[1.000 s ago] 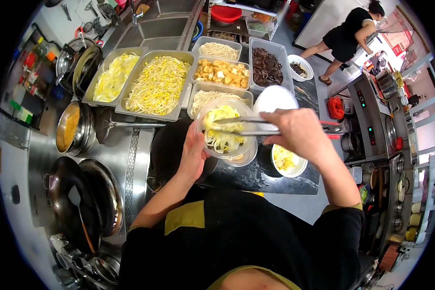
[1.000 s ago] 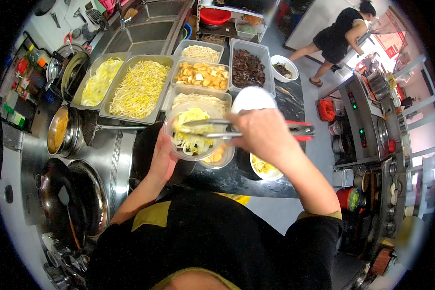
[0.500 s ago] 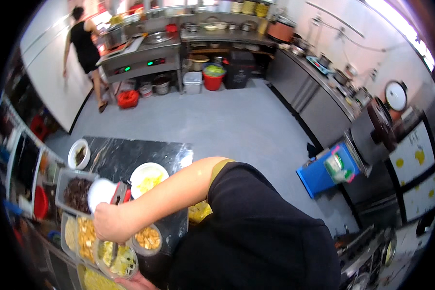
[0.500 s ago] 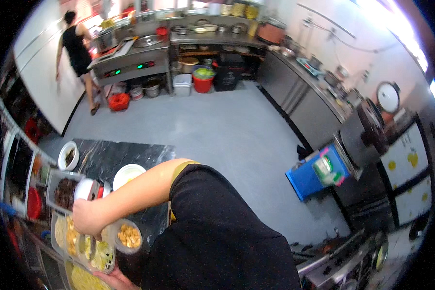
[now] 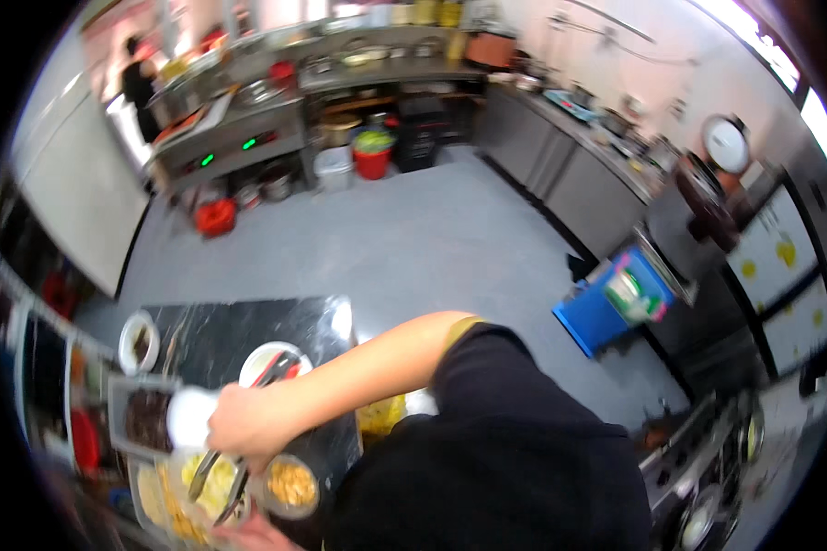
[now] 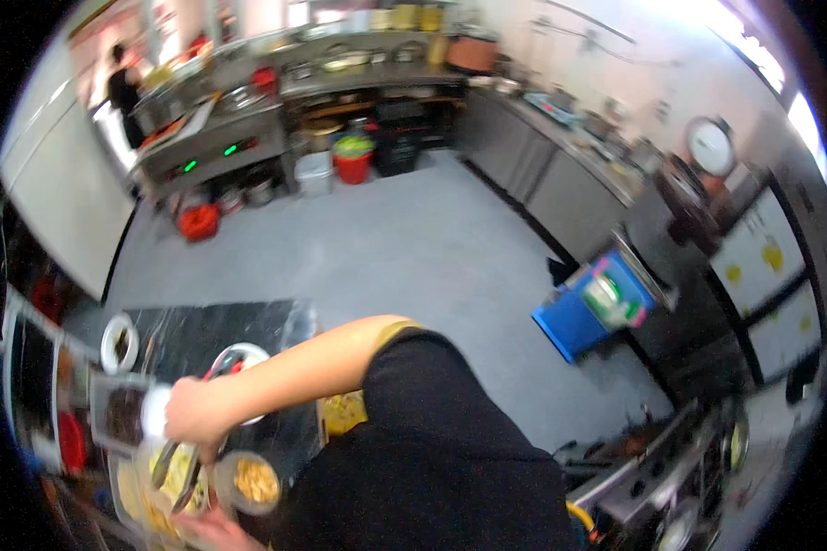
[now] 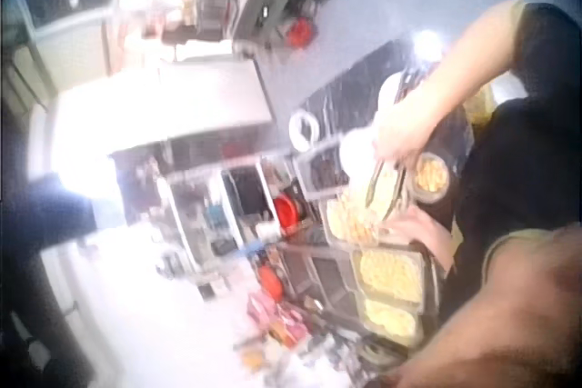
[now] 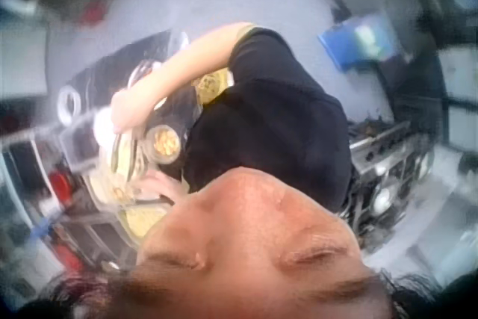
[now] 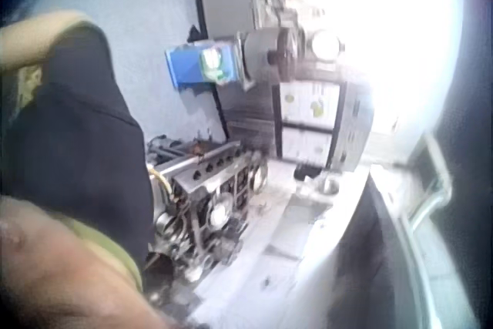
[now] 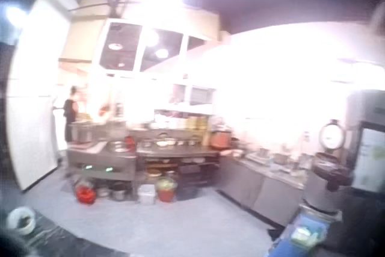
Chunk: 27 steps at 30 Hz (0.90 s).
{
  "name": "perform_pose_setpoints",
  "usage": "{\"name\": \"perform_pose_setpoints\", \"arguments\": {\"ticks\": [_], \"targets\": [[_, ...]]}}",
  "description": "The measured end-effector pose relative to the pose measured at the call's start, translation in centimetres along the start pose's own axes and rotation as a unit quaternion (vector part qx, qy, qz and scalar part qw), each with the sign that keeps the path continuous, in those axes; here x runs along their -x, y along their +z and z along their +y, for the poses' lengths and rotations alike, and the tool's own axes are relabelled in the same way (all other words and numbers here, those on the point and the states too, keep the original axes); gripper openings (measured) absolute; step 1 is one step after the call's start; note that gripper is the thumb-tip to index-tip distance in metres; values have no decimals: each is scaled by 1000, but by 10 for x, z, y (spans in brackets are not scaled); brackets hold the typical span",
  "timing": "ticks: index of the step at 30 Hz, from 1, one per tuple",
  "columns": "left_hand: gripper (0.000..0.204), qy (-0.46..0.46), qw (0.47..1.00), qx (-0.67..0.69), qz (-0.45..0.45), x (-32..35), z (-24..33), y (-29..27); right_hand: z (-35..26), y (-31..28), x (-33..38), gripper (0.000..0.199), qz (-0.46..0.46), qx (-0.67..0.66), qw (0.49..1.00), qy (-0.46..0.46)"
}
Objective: The person uses tongs to transfer various ingredients, including bean sprouts, wood ear mushrooms, tofu, and noodles, from large containers into small plastic bowls. They repeatedly fill the bowls with different combinations of these items in a busy kitchen environment.
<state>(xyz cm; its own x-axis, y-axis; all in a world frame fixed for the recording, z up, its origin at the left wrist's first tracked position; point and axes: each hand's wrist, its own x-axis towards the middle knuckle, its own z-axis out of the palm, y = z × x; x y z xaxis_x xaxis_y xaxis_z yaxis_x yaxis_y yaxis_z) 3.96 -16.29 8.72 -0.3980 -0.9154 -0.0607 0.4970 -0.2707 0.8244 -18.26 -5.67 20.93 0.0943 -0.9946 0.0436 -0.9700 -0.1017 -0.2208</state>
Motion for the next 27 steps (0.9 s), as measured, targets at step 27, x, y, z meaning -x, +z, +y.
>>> {"name": "perform_pose_setpoints", "arguments": {"ticks": [27], "targets": [[56,186,918,10,351,209,55,-165,-78,37,-135,42,-232,231,916,-230]]}}
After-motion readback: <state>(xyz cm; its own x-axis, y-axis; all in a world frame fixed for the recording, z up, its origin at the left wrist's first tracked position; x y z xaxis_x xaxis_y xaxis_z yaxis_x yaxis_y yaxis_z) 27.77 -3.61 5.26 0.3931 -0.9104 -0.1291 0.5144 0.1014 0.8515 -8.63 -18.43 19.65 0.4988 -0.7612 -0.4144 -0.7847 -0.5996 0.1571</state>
